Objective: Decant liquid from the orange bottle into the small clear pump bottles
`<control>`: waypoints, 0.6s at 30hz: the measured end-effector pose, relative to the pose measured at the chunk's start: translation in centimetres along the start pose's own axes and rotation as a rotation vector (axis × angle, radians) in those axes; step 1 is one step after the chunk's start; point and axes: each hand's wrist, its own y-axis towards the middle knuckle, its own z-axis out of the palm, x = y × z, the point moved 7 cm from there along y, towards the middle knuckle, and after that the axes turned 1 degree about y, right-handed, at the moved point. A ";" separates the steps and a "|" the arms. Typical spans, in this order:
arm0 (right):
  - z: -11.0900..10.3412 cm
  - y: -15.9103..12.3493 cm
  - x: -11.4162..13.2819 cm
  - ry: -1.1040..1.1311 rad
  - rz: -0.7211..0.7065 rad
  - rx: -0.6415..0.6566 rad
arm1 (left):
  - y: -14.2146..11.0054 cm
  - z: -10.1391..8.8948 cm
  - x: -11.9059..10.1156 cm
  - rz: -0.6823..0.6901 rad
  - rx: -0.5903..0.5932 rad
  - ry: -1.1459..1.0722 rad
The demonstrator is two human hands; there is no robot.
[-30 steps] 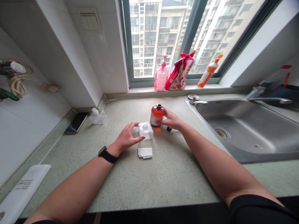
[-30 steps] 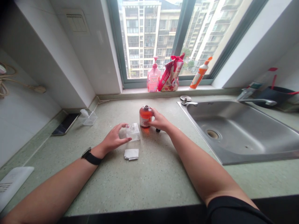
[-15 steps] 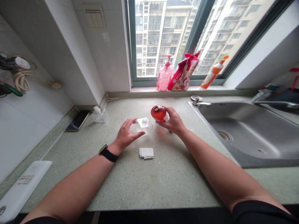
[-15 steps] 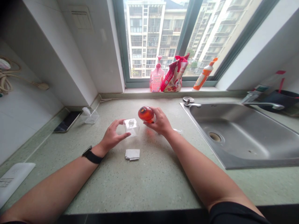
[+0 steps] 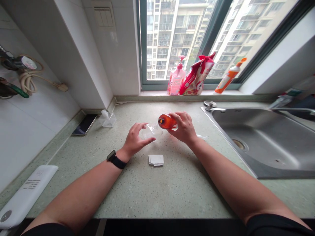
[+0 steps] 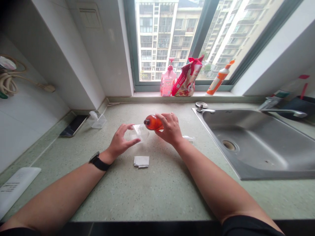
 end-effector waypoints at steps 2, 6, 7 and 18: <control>0.1 -0.1 -0.1 -0.001 0.004 0.008 | 0.0 -0.1 0.0 0.001 -0.008 0.006; 0.1 -0.1 -0.1 0.003 -0.007 -0.008 | 0.0 -0.1 -0.1 0.002 -0.016 0.015; 0.1 -0.1 -0.1 0.002 -0.014 -0.013 | 0.0 -0.1 -0.2 0.008 -0.017 0.014; -0.5 -0.5 0.8 -0.091 -0.142 -0.156 | -0.1 0.2 0.0 0.046 -0.033 0.047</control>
